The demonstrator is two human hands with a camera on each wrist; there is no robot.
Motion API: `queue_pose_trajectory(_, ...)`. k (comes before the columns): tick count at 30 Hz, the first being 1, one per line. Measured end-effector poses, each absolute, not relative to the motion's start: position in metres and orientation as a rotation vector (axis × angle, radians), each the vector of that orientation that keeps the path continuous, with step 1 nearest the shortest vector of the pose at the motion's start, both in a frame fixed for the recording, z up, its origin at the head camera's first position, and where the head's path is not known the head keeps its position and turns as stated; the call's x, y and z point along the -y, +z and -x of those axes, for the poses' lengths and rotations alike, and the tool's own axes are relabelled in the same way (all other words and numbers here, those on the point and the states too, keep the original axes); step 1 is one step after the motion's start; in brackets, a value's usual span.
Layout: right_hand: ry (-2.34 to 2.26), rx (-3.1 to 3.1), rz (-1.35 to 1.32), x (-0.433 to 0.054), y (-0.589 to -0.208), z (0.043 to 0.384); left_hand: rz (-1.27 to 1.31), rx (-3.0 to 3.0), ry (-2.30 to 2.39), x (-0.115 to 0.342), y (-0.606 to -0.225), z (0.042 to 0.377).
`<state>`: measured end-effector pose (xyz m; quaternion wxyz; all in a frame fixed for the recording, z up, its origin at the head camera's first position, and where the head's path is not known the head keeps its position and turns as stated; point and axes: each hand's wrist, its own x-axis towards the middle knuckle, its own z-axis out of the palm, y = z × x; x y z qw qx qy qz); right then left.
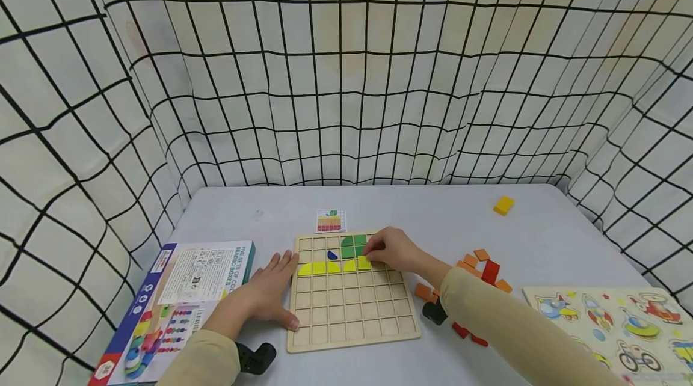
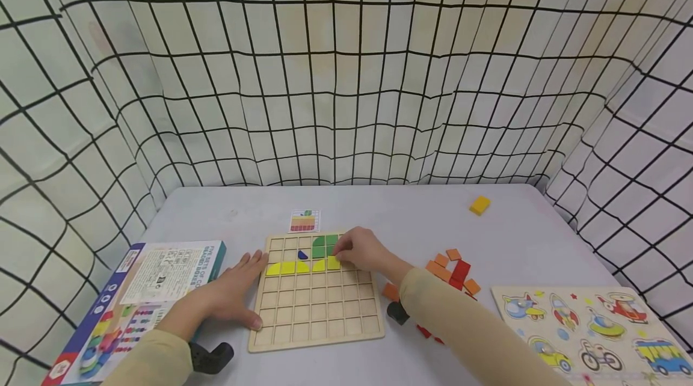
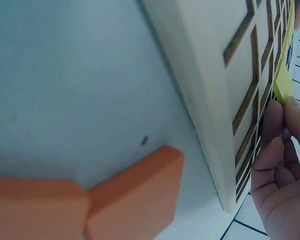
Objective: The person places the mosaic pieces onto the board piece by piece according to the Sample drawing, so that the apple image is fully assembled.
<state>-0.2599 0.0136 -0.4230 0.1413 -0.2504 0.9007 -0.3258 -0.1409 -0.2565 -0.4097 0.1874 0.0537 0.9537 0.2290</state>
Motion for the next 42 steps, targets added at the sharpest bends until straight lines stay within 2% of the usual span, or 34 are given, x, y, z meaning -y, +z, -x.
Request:
queue_pose_trajectory(32, -0.799, -2.678, 0.682, -0.017, -0.417, 0.248, -0.147, -2.692, 0.642, 0.256, -0.411, 0.139)
queue_pose_trajectory(36, -0.825, -2.678, 0.727, -0.028, -0.414, 0.250, -0.148, -2.684, 0.646, 0.256, -0.411, 0.138)
queue_pose_trajectory(42, -0.856, -2.666, 0.695, -0.070, -0.405, 0.255, -0.148, -2.673, 0.636, 0.256, -0.407, 0.139)
